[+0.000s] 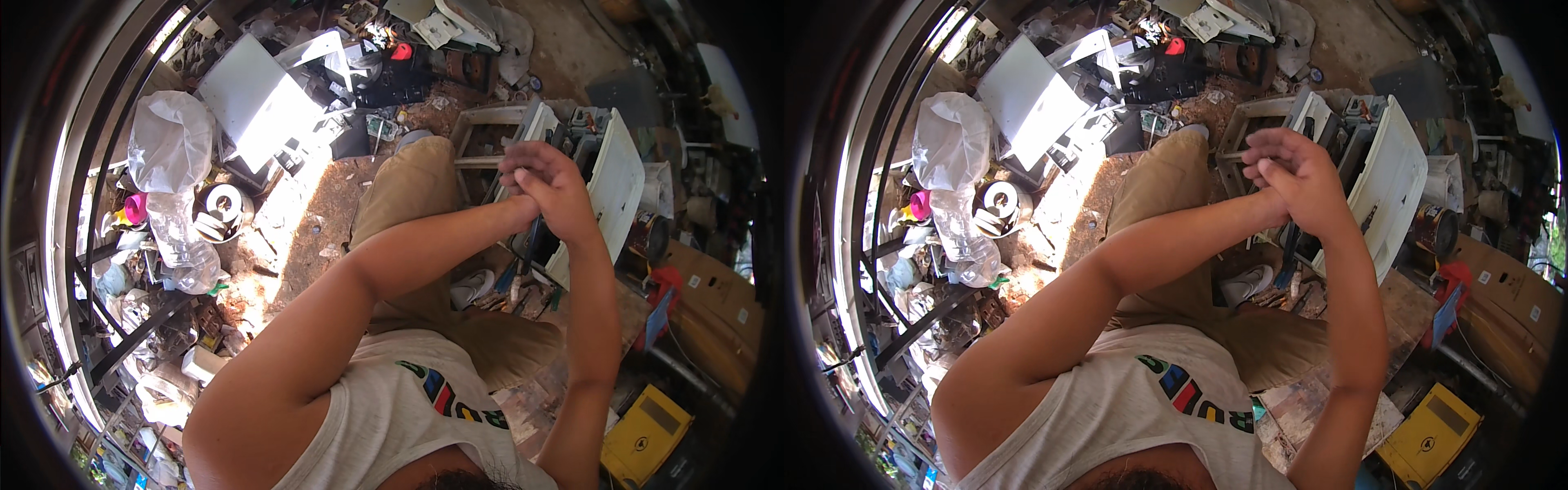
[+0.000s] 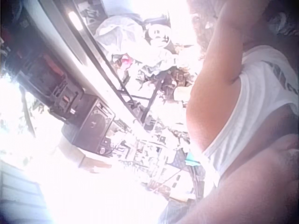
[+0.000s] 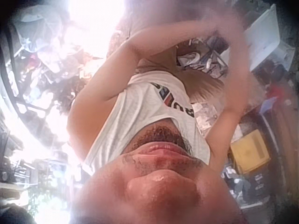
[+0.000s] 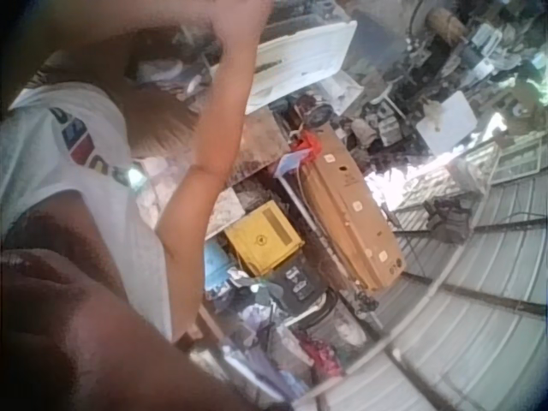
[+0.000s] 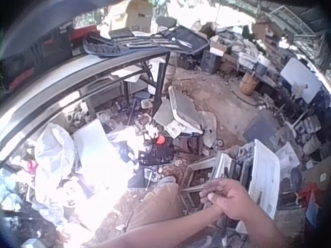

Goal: The person uses a screwdriver to remove components from a printer, handles a circuit board and a long plastic scanner unit, and then uses a screwdriver to remove screws from the scanner unit.

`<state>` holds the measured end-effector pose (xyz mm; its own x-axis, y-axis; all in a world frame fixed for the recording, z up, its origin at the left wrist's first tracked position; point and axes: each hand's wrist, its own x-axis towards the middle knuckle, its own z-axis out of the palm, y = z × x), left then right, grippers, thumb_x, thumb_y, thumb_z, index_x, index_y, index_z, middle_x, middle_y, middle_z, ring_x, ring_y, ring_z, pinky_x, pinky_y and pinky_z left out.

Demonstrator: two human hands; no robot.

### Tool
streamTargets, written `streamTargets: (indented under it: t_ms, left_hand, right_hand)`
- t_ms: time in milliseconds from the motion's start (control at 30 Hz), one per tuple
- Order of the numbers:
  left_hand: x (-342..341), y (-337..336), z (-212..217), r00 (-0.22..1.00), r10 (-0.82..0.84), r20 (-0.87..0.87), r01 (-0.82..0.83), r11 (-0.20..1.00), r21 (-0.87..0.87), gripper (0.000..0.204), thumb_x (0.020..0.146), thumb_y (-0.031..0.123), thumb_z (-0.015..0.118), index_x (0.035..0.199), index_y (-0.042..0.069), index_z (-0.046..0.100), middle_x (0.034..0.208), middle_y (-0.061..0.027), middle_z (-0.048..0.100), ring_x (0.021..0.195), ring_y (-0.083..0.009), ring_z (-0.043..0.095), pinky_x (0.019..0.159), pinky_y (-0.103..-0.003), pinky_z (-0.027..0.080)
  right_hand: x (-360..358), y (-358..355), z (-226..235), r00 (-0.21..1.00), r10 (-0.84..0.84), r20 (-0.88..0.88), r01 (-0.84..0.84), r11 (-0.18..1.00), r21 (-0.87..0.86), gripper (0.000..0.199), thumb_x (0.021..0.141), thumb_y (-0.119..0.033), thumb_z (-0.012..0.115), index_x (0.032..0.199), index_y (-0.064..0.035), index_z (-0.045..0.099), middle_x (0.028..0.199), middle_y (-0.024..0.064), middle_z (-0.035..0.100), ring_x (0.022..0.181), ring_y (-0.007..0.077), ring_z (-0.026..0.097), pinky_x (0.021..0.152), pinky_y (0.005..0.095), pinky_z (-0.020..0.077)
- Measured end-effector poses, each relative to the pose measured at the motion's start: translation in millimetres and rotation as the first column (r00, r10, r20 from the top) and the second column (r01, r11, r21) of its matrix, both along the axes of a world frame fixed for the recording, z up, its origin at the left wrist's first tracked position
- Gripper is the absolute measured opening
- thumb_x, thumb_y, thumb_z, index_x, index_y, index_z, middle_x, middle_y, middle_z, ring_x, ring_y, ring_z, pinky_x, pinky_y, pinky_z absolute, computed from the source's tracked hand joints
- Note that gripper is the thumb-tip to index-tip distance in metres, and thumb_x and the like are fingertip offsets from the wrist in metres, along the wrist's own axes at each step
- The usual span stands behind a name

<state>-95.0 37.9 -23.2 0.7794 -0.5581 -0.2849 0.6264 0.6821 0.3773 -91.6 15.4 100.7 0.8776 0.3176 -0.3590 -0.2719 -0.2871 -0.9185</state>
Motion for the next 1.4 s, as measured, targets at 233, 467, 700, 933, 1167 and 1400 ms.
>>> streamTargets:
  t_ms: [233,467,700,933,1167,1400]
  left_hand:
    - [-1.0,3.4,22.2,0.997,-0.078,0.007,0.078,0.997,0.009,0.043,0.096,0.049,0.054,0.111,0.009,0.056,0.087,-0.0026,0.056,0.081,-0.014,0.058,0.071,-0.034,0.049]
    - [13.1,17.8,23.6,0.979,0.205,-0.001,-0.205,0.979,-0.019,0.05,0.102,0.046,0.036,0.114,0.004,0.06,0.093,-0.0073,0.062,0.092,-0.0166,0.059,0.083,-0.031,0.046]
    - [8.6,57.0,73.2,0.845,0.155,0.512,-0.29,0.937,0.194,0.054,0.103,0.047,0.038,0.123,0.0,0.056,0.114,-0.0112,0.06,0.105,-0.0196,0.055,0.097,-0.034,0.041]
    - [116.2,245.0,9.4,0.753,-0.227,0.618,-0.626,0.046,0.779,0.033,0.092,0.032,0.064,0.111,0.005,0.067,0.092,-0.0095,0.071,0.082,-0.017,0.067,0.079,-0.029,0.052]
    - [173.8,380.5,-212.6,0.669,-0.738,-0.089,-0.456,-0.501,0.735,0.063,0.084,0.023,0.064,0.143,0.014,0.044,0.148,-0.0138,0.042,0.132,-0.0315,0.046,0.11,-0.042,0.039]
    - [189.7,382.6,-217.6,0.596,-0.801,-0.053,-0.349,-0.317,0.882,0.006,0.084,0.011,0.063,0.088,0.01,0.058,0.092,-0.0092,0.058,0.086,-0.0268,0.061,0.073,-0.039,0.049]
  right_hand:
    - [61.3,72.6,-17.8,0.791,-0.053,0.609,0.041,0.999,0.033,0.044,0.091,-0.003,0.058,0.135,-0.0005,0.049,0.133,0.0156,0.056,0.123,0.0262,0.054,0.106,0.0382,0.041]
    - [-12.4,-1.1,27.5,0.71,-0.034,0.704,0.337,0.893,-0.297,0.055,0.089,-0.019,0.066,0.138,-0.0023,0.047,0.136,0.0149,0.055,0.129,0.0251,0.049,0.107,0.0408,0.0368]
    - [-90.1,-47.5,-13.3,0.96,-0.28,-0.001,0.28,0.96,0.025,0.054,0.095,-0.03,0.063,0.137,-0.0008,0.045,0.095,0.007,0.061,0.084,0.0144,0.058,0.073,0.0284,0.0489]
    - [-128.5,-77.4,-3.6,0.858,-0.511,0.059,0.503,0.857,0.112,0.051,0.095,-0.027,0.061,0.135,0.0003,0.046,0.081,0.0039,0.057,0.067,0.0102,0.053,0.062,0.0244,0.0464]
    - [-158.3,-101.6,-27.2,0.796,-0.604,-0.018,0.605,0.796,0.032,0.052,0.094,-0.029,0.062,0.134,0.0007,0.048,0.078,0.0023,0.056,0.066,0.0087,0.053,0.059,0.0226,0.0447]
    - [-163.9,-109.5,-33.8,0.782,-0.621,-0.054,0.621,0.784,-0.022,0.05,0.094,-0.03,0.062,0.131,0.0003,0.049,0.077,0.002,0.055,0.065,0.0084,0.052,0.06,0.0228,0.0435]
